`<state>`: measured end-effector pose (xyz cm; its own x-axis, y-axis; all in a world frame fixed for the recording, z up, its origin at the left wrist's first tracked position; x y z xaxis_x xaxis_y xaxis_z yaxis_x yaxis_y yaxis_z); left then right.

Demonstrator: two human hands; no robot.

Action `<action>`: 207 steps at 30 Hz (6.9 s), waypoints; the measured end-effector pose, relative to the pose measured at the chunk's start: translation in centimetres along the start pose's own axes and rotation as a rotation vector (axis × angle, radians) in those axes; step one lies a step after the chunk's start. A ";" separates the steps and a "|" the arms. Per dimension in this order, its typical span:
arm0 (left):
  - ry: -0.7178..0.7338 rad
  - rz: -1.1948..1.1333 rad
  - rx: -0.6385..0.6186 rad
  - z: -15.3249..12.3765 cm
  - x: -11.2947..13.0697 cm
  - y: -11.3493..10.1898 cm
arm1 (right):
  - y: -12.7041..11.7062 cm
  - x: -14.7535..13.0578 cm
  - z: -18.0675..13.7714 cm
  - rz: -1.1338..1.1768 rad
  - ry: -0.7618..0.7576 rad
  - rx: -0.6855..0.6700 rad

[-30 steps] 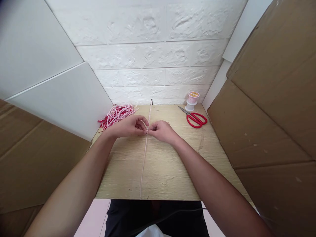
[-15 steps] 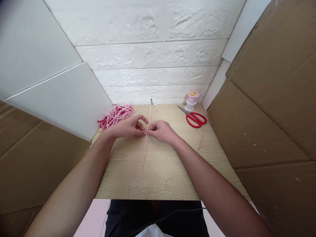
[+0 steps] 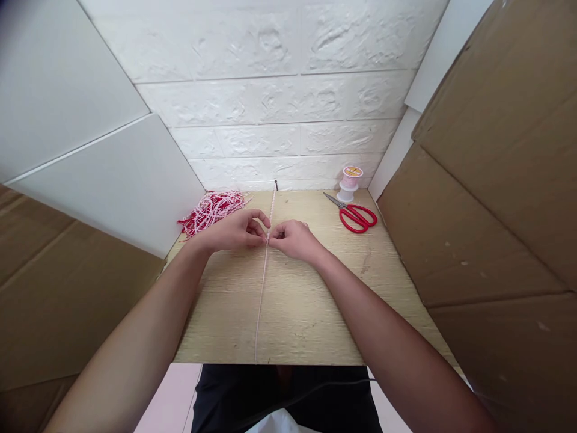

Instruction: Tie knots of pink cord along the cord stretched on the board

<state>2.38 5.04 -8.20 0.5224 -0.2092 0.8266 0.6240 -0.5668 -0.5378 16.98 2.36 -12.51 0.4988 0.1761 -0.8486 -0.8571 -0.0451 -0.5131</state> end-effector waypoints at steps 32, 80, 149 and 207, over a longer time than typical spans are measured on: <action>0.027 -0.019 -0.037 0.2 -0.1 -0.2 | -0.2 -0.2 -0.1 -0.029 -0.016 -0.007; -0.044 0.137 -0.054 -0.1 -0.9 -0.1 | -0.8 -1.0 -0.3 -0.106 -0.118 0.007; 0.088 -0.027 -0.066 0.6 -1.8 -0.3 | -0.6 -0.1 0.0 -0.071 -0.156 0.010; 0.047 0.006 -0.026 0.6 -1.8 -0.2 | -0.4 -0.1 0.1 0.116 -0.051 -0.074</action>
<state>1.70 5.99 -9.69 0.4981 -0.2498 0.8304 0.6050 -0.5859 -0.5392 17.26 2.47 -12.17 0.3879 0.2151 -0.8963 -0.8960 -0.1400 -0.4214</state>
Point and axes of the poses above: each hand's wrist, its own z-axis towards the middle knuckle, its own y-axis out of the palm, x = y × z, the point moved 5 cm from there along z, towards the middle knuckle, and after that the axes turned 9 degrees about x, right-handed, at the moved point
